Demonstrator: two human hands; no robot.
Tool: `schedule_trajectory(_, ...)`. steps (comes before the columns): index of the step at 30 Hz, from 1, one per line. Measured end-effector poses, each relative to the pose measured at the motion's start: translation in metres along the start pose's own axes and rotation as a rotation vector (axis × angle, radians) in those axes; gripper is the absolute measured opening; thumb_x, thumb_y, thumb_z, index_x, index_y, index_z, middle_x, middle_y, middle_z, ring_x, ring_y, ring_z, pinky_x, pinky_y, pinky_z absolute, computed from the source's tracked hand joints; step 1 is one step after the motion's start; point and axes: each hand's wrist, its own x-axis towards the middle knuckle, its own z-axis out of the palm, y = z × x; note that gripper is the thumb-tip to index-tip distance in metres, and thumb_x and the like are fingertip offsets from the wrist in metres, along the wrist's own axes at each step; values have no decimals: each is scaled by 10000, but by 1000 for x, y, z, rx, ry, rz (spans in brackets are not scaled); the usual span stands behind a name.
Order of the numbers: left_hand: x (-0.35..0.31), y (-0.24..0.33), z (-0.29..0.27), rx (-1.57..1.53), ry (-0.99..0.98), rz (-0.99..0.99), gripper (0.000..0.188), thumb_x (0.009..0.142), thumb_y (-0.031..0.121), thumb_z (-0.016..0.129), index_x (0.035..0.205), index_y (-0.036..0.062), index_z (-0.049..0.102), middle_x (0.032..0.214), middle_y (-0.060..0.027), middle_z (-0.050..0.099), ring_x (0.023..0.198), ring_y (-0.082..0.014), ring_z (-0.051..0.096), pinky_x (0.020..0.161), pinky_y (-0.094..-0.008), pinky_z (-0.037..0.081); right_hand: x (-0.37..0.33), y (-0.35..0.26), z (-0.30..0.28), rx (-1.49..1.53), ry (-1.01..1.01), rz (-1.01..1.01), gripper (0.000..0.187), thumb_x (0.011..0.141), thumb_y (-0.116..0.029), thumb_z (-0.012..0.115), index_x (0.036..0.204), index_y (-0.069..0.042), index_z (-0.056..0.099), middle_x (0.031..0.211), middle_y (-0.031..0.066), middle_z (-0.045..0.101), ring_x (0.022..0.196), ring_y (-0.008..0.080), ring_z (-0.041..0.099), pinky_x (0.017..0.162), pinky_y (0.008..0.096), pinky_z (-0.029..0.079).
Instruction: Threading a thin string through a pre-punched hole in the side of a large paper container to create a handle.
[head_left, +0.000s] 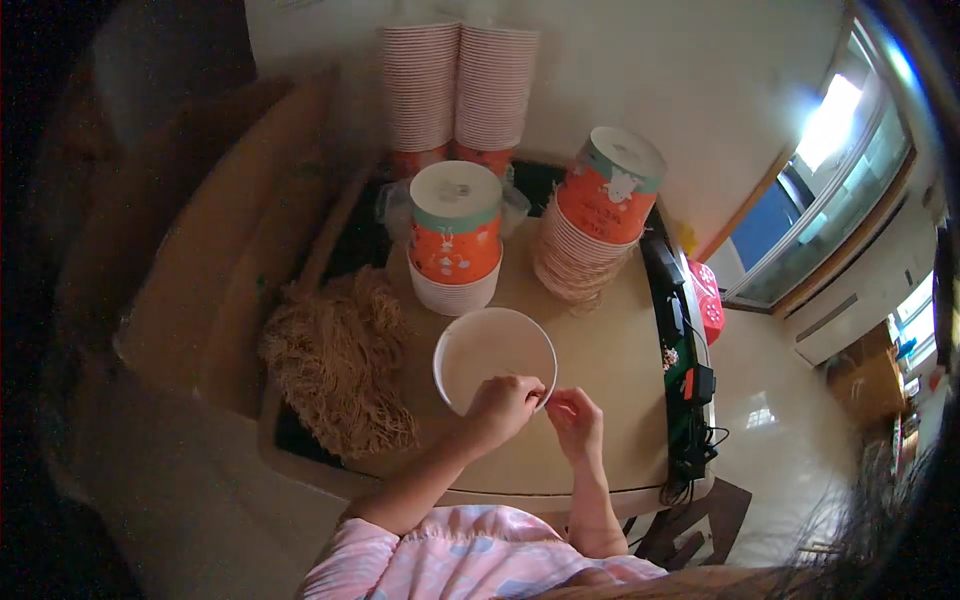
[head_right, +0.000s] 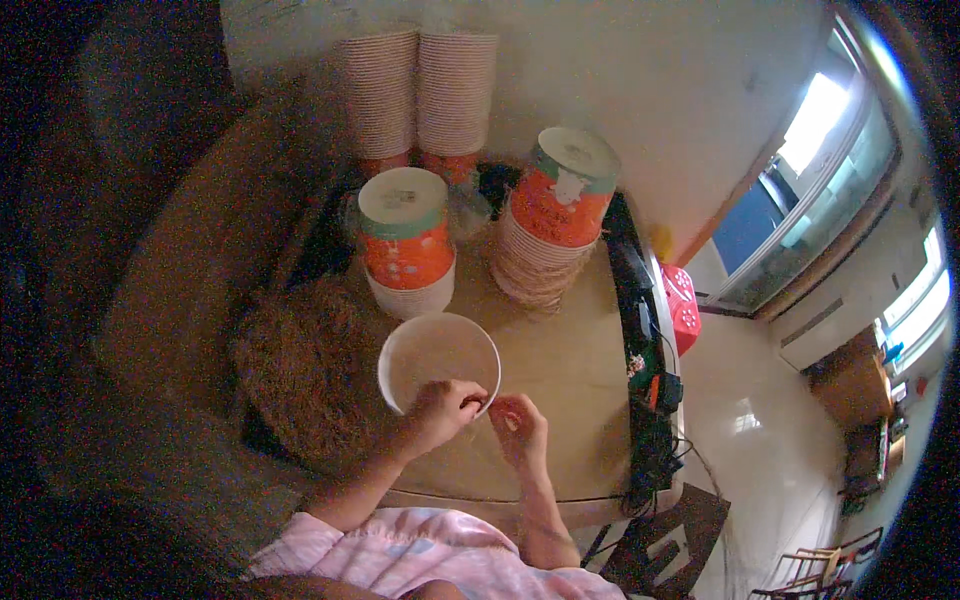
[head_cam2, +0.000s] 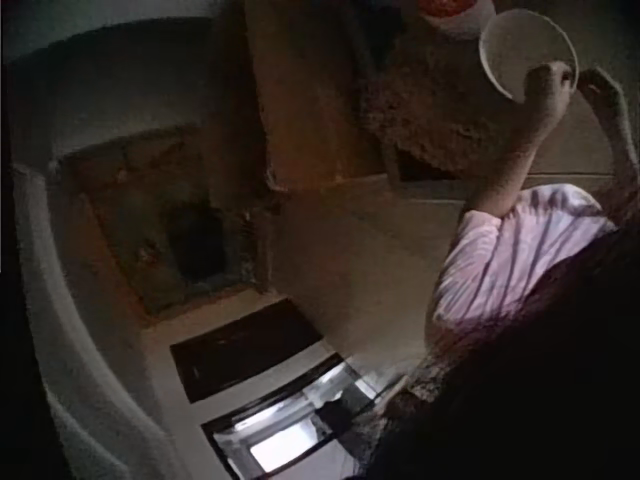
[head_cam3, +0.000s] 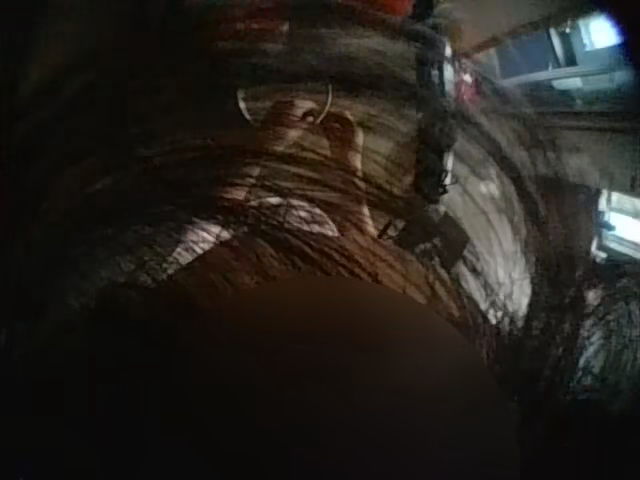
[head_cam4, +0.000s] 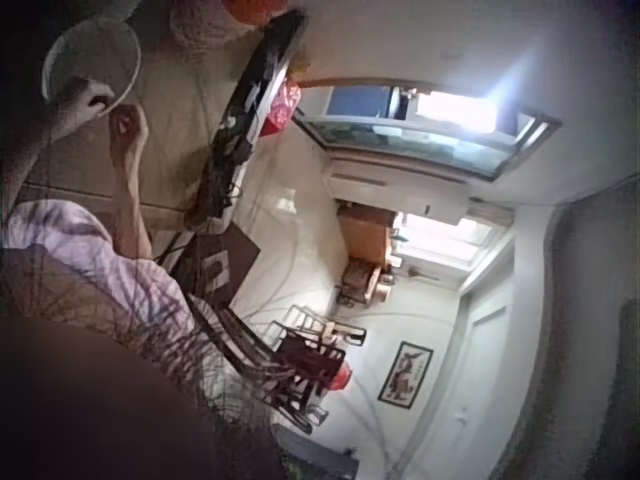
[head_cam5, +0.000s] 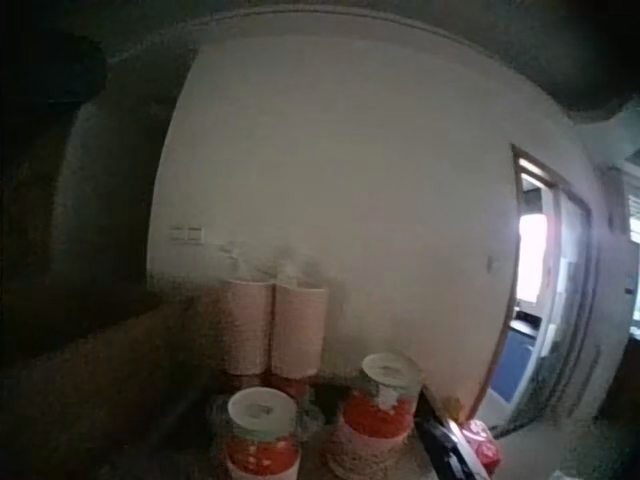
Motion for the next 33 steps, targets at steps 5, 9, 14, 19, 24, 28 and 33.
schedule_trajectory(5,1,0,2,13,-14,-30,120,786,123,594,844,33,649,759,-153,641,682,-296,639,624,-374,496,-1,-3,-1,-22,-9,49,160,790,72,605,931,-2,586,893,39,614,852,105,580,778,251,480)
schedule_trajectory(9,0,-1,3,5,17,-34,91,781,107,605,813,27,635,738,-148,640,660,-280,641,608,-365,496,0,-1,-3,-17,-18,45,150,793,69,602,924,-4,591,906,39,618,858,104,580,779,253,481)
schedule_trajectory(14,-5,4,-8,-133,124,-23,56,766,79,603,781,29,622,718,-151,637,660,-298,635,603,-374,502,11,-25,-5,-215,72,-176,107,793,-4,633,898,-5,617,813,38,583,771,103,565,703,243,473)
schedule_trajectory(19,-5,3,-16,-197,170,-31,80,776,88,620,819,20,624,728,-130,645,669,-272,644,622,-355,506,19,-50,0,-420,-134,-245,110,790,-9,629,899,-20,625,791,37,576,740,93,545,653,232,448)
schedule_trajectory(24,-15,0,-21,-136,115,-34,91,791,90,624,844,17,634,776,-131,650,700,-248,644,640,-329,500,22,-9,-13,-215,140,-140,101,769,53,623,840,-18,610,784,13,574,712,91,548,664,229,458)
schedule_trajectory(28,-20,-1,-17,-84,145,21,104,804,94,625,861,8,642,803,-125,651,725,-246,643,641,-318,493,22,47,-10,-467,15,-107,54,807,-58,604,844,-20,615,796,86,587,730,171,584,652,276,473)
schedule_trajectory(33,-16,5,-14,3,171,13,106,795,99,631,840,3,638,810,-124,642,718,-273,632,642,-329,491,24,78,18,-907,25,-167,207,749,-212,641,903,-89,576,891,122,572,880,317,540,736,423,422)
